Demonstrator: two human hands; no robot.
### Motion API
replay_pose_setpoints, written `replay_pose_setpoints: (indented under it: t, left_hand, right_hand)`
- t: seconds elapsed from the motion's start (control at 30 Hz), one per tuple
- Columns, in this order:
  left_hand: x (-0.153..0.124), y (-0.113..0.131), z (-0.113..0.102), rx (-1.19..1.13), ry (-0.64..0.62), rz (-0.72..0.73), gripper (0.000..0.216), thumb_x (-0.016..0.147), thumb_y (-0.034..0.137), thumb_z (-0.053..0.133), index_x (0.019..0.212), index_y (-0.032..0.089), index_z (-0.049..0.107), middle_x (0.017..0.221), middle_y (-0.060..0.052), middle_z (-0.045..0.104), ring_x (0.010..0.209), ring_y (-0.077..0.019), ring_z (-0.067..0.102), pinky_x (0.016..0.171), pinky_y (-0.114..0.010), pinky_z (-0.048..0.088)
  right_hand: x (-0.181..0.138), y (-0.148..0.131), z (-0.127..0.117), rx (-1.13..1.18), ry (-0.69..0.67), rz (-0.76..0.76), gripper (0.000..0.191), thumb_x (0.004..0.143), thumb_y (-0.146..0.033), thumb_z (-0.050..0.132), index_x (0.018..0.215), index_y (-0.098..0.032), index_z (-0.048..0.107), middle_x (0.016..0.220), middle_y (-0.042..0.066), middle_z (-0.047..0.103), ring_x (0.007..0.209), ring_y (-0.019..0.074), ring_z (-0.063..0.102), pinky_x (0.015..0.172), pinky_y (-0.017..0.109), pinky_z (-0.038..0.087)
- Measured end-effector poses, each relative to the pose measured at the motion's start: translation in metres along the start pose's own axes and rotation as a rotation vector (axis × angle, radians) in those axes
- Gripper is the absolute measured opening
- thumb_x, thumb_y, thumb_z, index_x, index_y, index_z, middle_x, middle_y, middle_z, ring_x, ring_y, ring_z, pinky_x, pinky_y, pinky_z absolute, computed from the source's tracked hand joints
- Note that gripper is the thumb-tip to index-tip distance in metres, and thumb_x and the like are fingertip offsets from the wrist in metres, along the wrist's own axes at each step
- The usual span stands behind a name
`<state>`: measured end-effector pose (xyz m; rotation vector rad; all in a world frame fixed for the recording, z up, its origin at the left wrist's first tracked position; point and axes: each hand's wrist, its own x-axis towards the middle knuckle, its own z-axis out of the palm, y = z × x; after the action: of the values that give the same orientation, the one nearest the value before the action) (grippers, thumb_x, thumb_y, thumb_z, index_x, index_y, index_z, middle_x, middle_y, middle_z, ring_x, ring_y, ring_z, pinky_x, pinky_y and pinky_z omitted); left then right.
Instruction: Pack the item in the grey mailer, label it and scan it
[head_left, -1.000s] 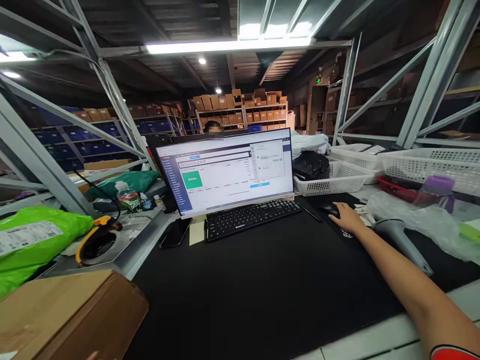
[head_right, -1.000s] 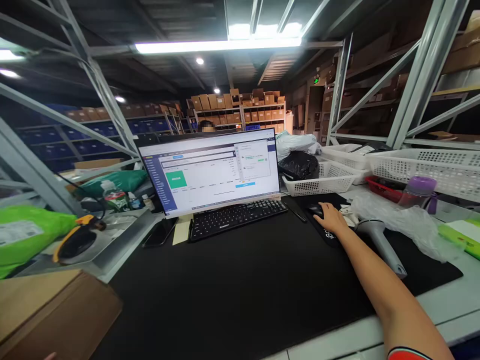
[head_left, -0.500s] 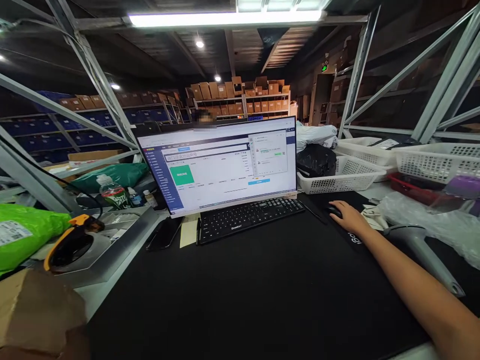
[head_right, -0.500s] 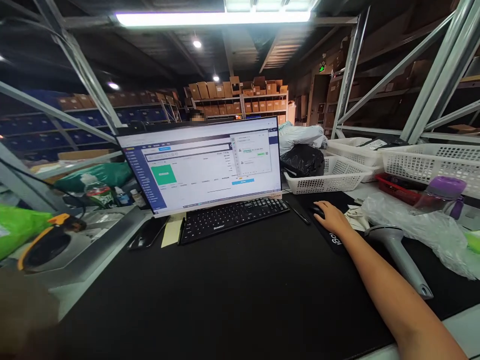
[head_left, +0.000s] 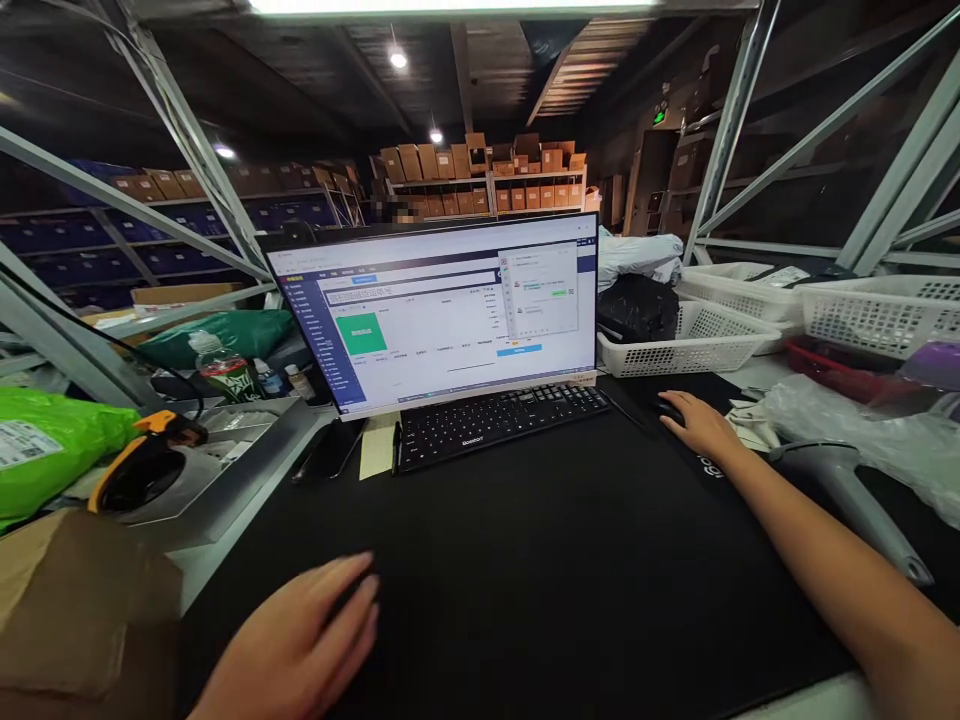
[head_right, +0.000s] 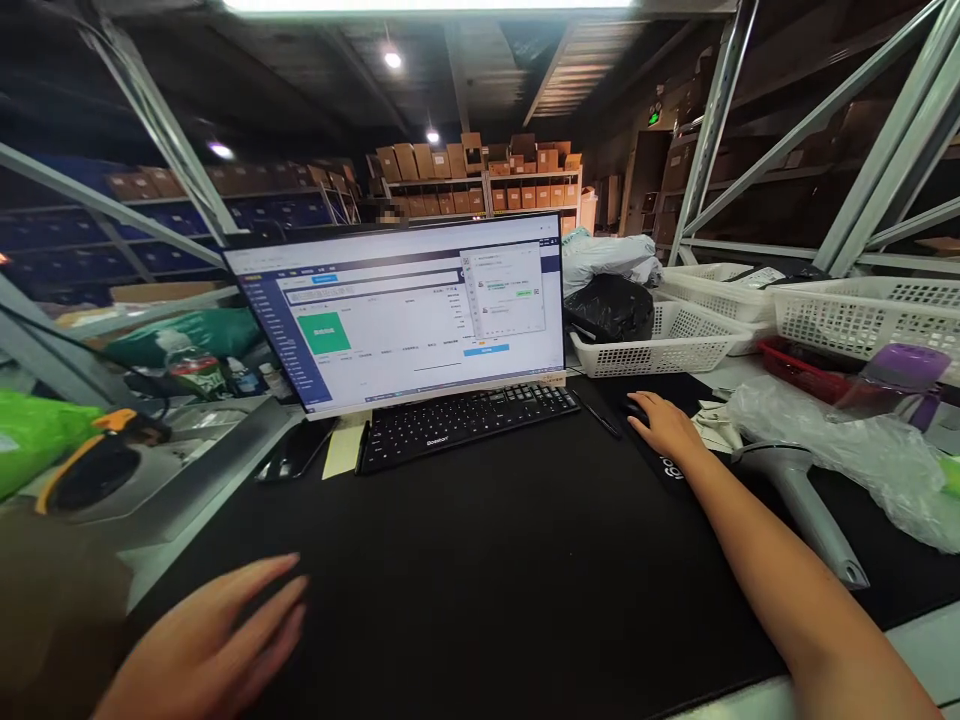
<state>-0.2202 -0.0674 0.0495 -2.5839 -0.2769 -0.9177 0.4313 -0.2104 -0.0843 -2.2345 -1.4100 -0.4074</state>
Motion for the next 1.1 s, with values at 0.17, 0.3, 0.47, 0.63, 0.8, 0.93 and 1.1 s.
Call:
replay_pose_setpoints:
  t: [0.17,0.3,0.47,0.63,0.8,0.93,1.1]
  left_hand:
    - [0.099,-0.010,0.084,0.104,-0.134,0.116,0.013,0.095,0.020,0.058,0.099,0.014,0.069,0.122,-0.020,0.066,0.102,-0.0291,0.071,0.085,-0.042,0.064]
    - [0.140,-0.019,0.146,0.180,-0.168,0.019,0.018,0.091,0.023,0.064,0.104,0.011,0.069,0.128,-0.023,0.064,0.107,-0.0327,0.070,0.092,-0.045,0.062]
    - [0.139,-0.026,0.184,0.192,-0.125,0.048,0.022,0.094,0.026,0.062,0.109,0.012,0.069,0.129,-0.025,0.065,0.115,-0.0358,0.066,0.100,-0.051,0.057]
    - [0.126,-0.029,0.186,0.175,-0.183,-0.004,0.025,0.096,0.029,0.060,0.112,0.012,0.069,0.133,-0.025,0.063,0.119,-0.0365,0.063,0.104,-0.052,0.052]
    - [0.124,-0.028,0.187,0.209,-0.274,-0.119,0.035,0.096,0.032,0.061,0.121,0.009,0.068,0.140,-0.026,0.059,0.126,-0.0378,0.060,0.111,-0.053,0.046]
    - [0.125,-0.022,0.185,0.231,-0.365,-0.221,0.040,0.098,0.033,0.057,0.130,0.009,0.064,0.147,-0.025,0.055,0.131,-0.0383,0.057,0.113,-0.055,0.043]
    - [0.127,-0.017,0.180,0.256,-0.467,-0.308,0.047,0.101,0.036,0.053,0.139,0.009,0.059,0.150,-0.026,0.052,0.133,-0.0398,0.054,0.109,-0.060,0.046]
  right_hand:
    - [0.000,-0.002,0.001,-0.011,-0.001,0.019,0.056,0.096,-0.045,0.046,0.144,-0.019,0.056,0.147,0.013,0.059,0.127,0.0337,0.060,0.110,0.051,0.048]
    - [0.001,-0.003,0.000,0.011,0.003,0.025,0.055,0.094,-0.043,0.049,0.144,-0.021,0.057,0.146,0.013,0.060,0.126,0.0319,0.062,0.110,0.049,0.049]
    - [0.002,-0.002,0.000,0.033,0.004,0.008,0.052,0.094,-0.043,0.050,0.141,-0.022,0.059,0.146,0.014,0.060,0.129,0.0306,0.060,0.114,0.049,0.046]
    - [0.000,0.001,-0.001,-0.006,-0.004,0.025,0.052,0.096,-0.044,0.047,0.141,-0.020,0.059,0.148,0.015,0.056,0.130,0.0315,0.059,0.115,0.049,0.045]
    - [-0.001,0.001,-0.005,-0.005,-0.020,0.010,0.050,0.097,-0.045,0.047,0.139,-0.023,0.061,0.148,0.013,0.056,0.131,0.0317,0.058,0.115,0.050,0.046]
    - [-0.002,0.003,-0.004,0.005,0.009,-0.007,0.049,0.097,-0.049,0.047,0.137,-0.025,0.063,0.147,0.012,0.056,0.131,0.0329,0.059,0.113,0.053,0.048]
    - [-0.002,0.005,-0.002,0.004,0.019,-0.009,0.050,0.098,-0.050,0.046,0.136,-0.024,0.063,0.146,0.013,0.057,0.131,0.0337,0.058,0.112,0.054,0.049]
